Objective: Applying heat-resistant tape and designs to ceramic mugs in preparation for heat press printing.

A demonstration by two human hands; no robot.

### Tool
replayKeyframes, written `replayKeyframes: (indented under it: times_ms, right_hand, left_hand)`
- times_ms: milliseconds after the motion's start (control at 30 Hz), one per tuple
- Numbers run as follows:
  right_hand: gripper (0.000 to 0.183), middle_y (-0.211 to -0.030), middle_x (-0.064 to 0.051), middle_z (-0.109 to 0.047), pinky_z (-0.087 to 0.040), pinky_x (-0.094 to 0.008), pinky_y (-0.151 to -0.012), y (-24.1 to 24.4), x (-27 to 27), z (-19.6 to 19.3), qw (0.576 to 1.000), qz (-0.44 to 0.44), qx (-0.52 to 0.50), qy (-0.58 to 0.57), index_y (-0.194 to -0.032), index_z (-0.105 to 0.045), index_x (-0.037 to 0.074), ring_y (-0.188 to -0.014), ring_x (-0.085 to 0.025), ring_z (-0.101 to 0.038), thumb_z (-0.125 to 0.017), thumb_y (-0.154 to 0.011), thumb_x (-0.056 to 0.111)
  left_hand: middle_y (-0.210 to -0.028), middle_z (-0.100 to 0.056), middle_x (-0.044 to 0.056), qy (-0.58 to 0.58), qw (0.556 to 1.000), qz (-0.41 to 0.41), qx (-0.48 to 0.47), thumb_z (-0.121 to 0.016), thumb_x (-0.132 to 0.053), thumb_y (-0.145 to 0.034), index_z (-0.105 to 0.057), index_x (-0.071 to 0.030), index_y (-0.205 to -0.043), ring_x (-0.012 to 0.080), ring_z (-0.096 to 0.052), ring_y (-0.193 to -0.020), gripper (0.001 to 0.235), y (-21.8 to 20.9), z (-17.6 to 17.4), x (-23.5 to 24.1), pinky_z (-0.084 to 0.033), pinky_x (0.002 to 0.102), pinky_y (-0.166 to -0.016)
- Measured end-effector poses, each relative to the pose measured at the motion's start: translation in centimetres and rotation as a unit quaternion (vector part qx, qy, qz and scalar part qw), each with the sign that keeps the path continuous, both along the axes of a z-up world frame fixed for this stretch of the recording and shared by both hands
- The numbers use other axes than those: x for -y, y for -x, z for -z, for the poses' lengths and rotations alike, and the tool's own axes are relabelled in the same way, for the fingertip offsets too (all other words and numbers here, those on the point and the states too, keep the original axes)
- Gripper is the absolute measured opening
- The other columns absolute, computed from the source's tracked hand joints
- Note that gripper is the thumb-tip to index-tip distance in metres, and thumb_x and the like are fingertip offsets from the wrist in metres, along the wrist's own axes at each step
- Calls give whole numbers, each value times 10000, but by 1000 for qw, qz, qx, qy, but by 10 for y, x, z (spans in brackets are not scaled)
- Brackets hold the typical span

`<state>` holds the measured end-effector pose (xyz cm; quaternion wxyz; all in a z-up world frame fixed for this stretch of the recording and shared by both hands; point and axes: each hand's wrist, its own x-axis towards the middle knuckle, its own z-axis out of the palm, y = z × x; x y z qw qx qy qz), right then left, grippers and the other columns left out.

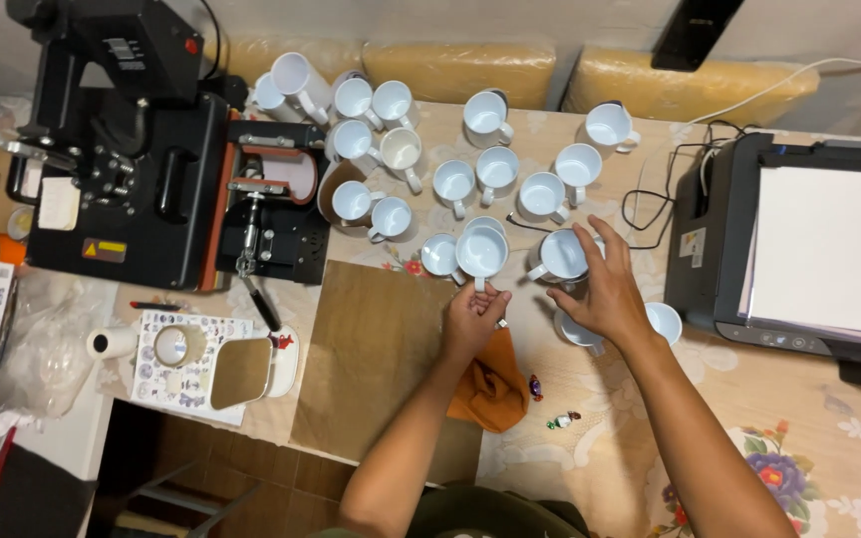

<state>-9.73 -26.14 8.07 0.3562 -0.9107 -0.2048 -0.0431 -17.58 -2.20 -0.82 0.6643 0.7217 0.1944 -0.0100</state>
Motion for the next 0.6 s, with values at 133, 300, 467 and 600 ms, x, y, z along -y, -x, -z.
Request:
replayKeyframes:
  times_ms: [133, 300, 467, 600]
  right_hand:
    - [1051, -1679, -264, -445, -397, -655, -1297, 25, -18, -1, 998, 24, 58, -31, -1687, -499, 45, -1542, -527, -456, -997, -785, 252]
    - [776, -1464, -172, -595, -495, -567, -1190, 58, -62, 32, 988, 42, 113, -94, -1551, -618, 82, -1372, -426, -592, -941, -853, 189]
    - [656, -1367, -136, -668, -520, -528, -1138, 70, -139, 13, 993, -30, 70, -90, -1490, -667, 82, -1281, -394, -669, -910, -890, 191]
    - [753, -1384, -190, -653, -507, -544, -1160, 52, -207, 16, 994, -83, 50, -54, -1551, -627, 34, -1329, -426, -656, -913, -878, 216]
  left_hand:
    - [-867, -779, 86, -20, 999, -44, -19, -928, -262, -1005, -770, -68, -1040, 102, -715, -746, 254, 39, -9, -25, -603, 277, -704]
    - [-786, -685, 23, -40, 994, -73, -76, -905, -336, -1012, -735, -85, -972, 107, -647, -709, 306, 97, 50, -73, -552, 289, -670]
    - [-744, -659, 48, -91, 987, -77, -111, -865, -380, -1028, -701, -86, -919, 166, -659, -687, 354, 141, 54, -129, -535, 339, -653]
    - [-770, -684, 93, -112, 981, -64, -142, -835, -403, -1032, -710, -86, -930, 215, -680, -739, 356, 174, 69, -167, -548, 362, -684]
